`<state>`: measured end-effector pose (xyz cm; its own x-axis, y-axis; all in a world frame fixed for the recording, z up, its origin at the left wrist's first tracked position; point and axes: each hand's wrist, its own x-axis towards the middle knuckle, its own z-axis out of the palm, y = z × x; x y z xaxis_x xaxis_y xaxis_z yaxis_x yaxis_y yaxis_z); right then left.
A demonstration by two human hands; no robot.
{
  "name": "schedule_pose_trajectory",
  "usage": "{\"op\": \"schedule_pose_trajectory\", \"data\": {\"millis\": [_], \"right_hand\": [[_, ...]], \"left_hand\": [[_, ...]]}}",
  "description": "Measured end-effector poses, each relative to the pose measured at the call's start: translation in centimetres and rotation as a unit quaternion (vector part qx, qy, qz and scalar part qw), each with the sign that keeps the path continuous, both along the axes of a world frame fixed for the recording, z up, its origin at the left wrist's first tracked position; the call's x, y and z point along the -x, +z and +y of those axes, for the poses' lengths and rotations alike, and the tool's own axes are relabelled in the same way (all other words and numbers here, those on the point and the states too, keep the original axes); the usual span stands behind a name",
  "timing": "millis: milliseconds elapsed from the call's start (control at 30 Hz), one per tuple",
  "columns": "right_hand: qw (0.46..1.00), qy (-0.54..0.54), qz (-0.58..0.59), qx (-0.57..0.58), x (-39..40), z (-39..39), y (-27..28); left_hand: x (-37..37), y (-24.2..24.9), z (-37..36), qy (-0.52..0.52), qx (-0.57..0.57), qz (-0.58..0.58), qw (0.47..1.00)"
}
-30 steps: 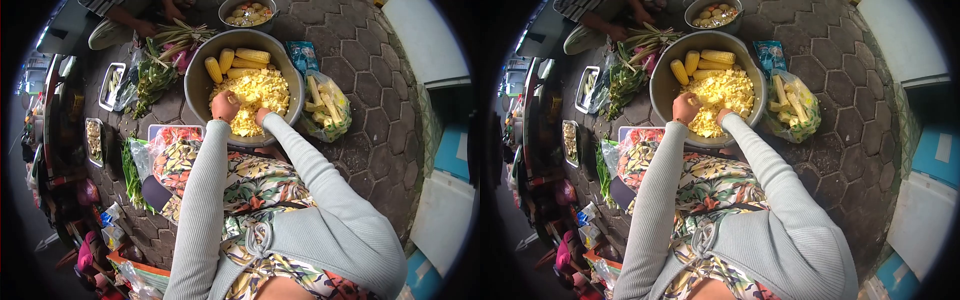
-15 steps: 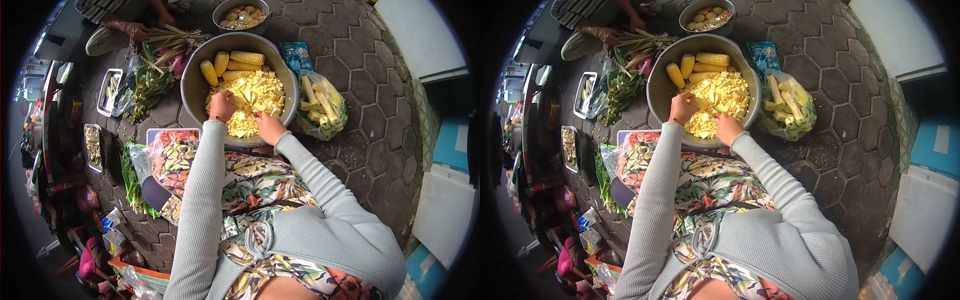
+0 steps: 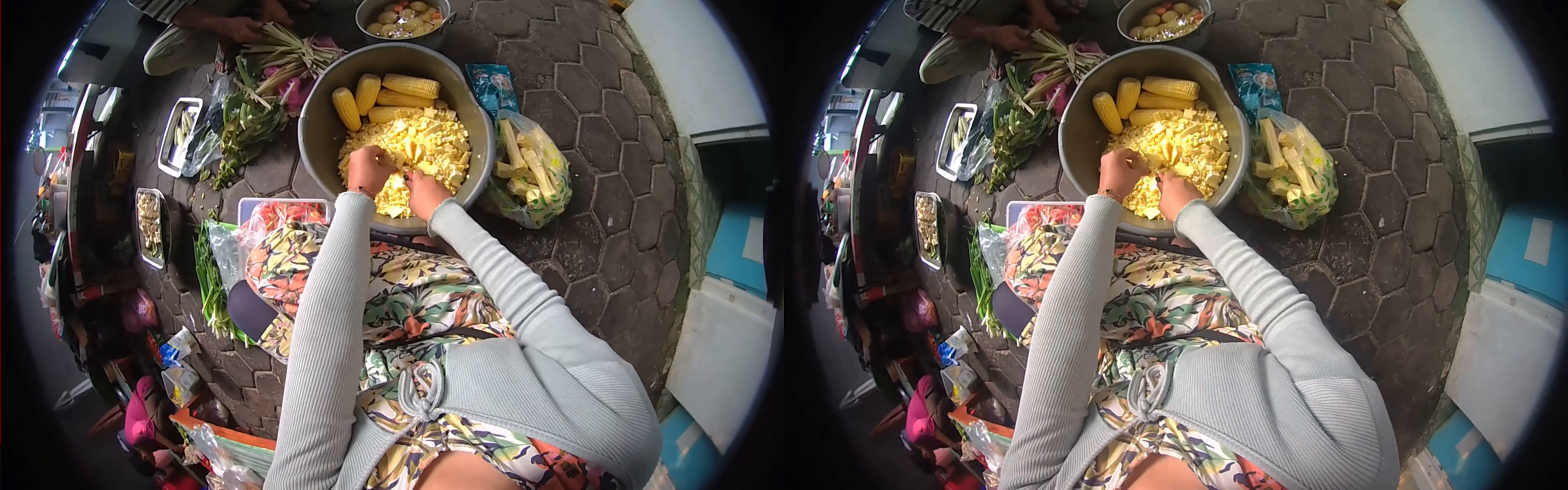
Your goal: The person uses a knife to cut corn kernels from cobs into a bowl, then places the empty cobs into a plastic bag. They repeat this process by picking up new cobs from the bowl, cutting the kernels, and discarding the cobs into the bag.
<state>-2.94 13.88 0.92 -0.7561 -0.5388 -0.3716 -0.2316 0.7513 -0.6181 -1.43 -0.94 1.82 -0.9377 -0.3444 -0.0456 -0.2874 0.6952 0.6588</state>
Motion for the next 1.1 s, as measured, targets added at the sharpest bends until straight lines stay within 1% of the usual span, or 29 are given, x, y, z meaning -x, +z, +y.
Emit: {"op": "schedule_pose_trajectory", "data": {"millis": [67,133,167,200,267,300,367,400,467,500,533,567,600,667,700,733,800,833,867,900,933,967,1000,1033,1067,1100], "right_hand": [[1.0,0.002,-0.003,-0.007,0.5,-0.5,0.0],[0.998,0.015,-0.017,-0.052,0.8,-0.8,0.1],[0.998,0.024,-0.024,-0.055,0.7,-0.6,-1.2],[0.998,0.025,-0.025,-0.055,0.6,-0.3,-1.2],[1.0,0.025,-0.013,0.0,0.3,0.2,-1.4],[0.999,0.027,-0.016,-0.002,0.6,-0.2,-1.1],[0.996,0.054,-0.032,-0.07,1.3,-1.3,-0.3],[0.996,0.053,-0.033,-0.07,1.0,-1.5,-0.8],[0.997,0.034,0.001,-0.067,0.6,-1.7,-2.2],[0.997,0.002,-0.017,-0.069,0.1,-1.4,-2.3],[0.995,0.022,-0.013,-0.095,-0.4,-1.0,-1.3],[0.996,-0.002,-0.02,-0.09,-0.7,-0.7,-1.0],[0.995,-0.024,-0.03,-0.087,-1.0,-0.6,-1.0],[0.996,-0.024,-0.031,-0.081,-0.5,-1.4,-1.7],[0.996,-0.028,-0.03,-0.077,0.0,-1.8,-2.3],[0.992,-0.056,-0.053,-0.098,0.9,-2.7,-2.9],[0.988,0.017,-0.08,-0.129,2.4,-3.0,-2.8],[0.974,0.071,-0.12,-0.181,3.0,-2.9,-3.0],[0.982,0.043,-0.088,-0.16,2.6,-2.5,-2.8],[0.986,0.041,-0.052,-0.15,1.8,-1.9,-4.9],[0.989,0.042,-0.015,-0.139,1.4,-1.7,-5.7],[0.985,0.064,-0.017,-0.158,1.5,-1.4,-6.7],[0.985,0.066,-0.021,-0.159,1.8,-1.7,-7.0],[0.977,0.074,-0.072,-0.186,2.3,-2.2,-7.4],[0.967,0.082,-0.114,-0.211,3.2,-2.9,-7.6],[0.958,0.111,-0.101,-0.246,3.5,-3.5,-7.6]], "left_hand": [[0.2,-0.5,0.3,0.015,0.011,0.028,0.999],[0.4,-0.2,0.4,0.028,-0.001,0.019,0.999],[0.3,-0.1,0.4,0.035,-0.005,0.014,0.999],[0.2,-0.1,0.3,0.043,-0.009,0.009,0.999],[0.3,-0.1,0.2,0.045,-0.004,0.014,0.999],[0.2,-0.4,0.3,0.044,-0.001,0.017,0.999],[0.0,-1.2,0.0,0.048,0.004,0.02,0.999],[0.1,-1.3,-0.3,0.052,0.012,0.032,0.998],[-0.2,-1.1,-0.5,0.035,0.004,0.015,0.999],[-0.3,-1.2,-0.4,0.037,0.021,0.001,0.999],[-0.3,-1.0,-0.3,0.04,0.039,-0.012,0.998],[-0.2,-0.8,-0.2,0.043,0.012,-0.016,0.999],[-0.2,-1.0,-0.3,0.046,0.011,-0.017,0.999],[0.1,-1.4,-0.5,0.027,0.053,0.019,0.998],[0.1,-1.3,-0.4,0.016,0.032,0.011,0.999],[0.1,-1.0,-0.2,0.005,0.022,-0.004,1.0],[0.3,-1.4,0.5,0.02,0.083,0.016,0.996],[0.2,-1.5,0.6,0.035,0.063,0.003,0.997],[0.3,-1.6,0.6,0.047,0.015,0.016,0.999],[0.1,-1.4,0.5,0.042,0.022,0.018,0.999],[0.2,-1.2,0.4,0.038,0.028,0.02,0.999],[0.4,-1.1,0.4,0.042,0.027,0.021,0.999],[0.6,-0.9,0.5,0.043,0.053,0.017,0.998],[0.3,-1.3,0.5,0.038,0.08,0.009,0.996],[0.3,-1.4,0.6,0.037,0.084,0.009,0.996],[0.1,-2.0,0.4,0.057,0.06,-0.002,0.997]]}}
